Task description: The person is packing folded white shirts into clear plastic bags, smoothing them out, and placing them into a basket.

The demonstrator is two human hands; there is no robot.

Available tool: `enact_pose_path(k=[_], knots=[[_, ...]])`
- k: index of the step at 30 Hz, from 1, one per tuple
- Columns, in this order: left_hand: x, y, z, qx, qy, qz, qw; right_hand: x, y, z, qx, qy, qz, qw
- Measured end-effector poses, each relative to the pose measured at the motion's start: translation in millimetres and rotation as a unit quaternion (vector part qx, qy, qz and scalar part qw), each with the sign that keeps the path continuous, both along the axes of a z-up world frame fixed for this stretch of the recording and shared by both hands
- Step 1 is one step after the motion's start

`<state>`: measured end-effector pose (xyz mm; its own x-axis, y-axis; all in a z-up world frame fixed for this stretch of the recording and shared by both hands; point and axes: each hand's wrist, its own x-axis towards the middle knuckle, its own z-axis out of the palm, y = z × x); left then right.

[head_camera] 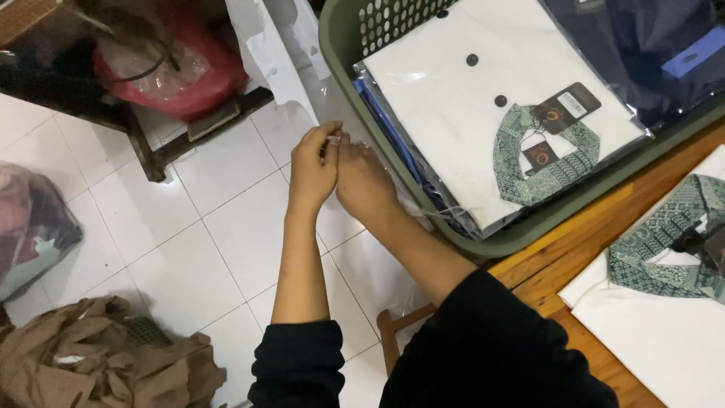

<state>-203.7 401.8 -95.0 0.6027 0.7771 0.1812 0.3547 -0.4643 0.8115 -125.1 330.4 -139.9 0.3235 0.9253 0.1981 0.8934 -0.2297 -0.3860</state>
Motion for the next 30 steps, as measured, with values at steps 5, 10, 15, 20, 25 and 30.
enact_pose_path(k=[5, 10, 15, 20, 25, 30], knots=[[-1, -14, 1, -0.029, -0.217, 0.093, 0.971, -25, -80, 90, 0.082, -0.231, 0.109, 0.963], [23, -104, 93, 0.143, -0.249, 0.068, 0.956, 10, -221, 132, 0.082, -0.221, 0.277, 0.931], [83, -202, 131, 0.243, -0.258, -0.110, 0.929, 93, -372, 157, 0.158, -0.093, 0.071, 0.981], [180, -274, 62, 0.245, -0.007, -0.406, 0.880, 166, -534, 117, 0.001, -0.205, -0.314, 0.927], [229, -314, 45, 0.270, 0.155, -0.456, 0.834, 163, -564, 110, -0.171, -0.035, -0.360, 0.917], [263, -338, 40, 0.333, 0.031, -0.532, 0.778, 71, -568, 117, -0.313, -0.035, -0.479, 0.820]])
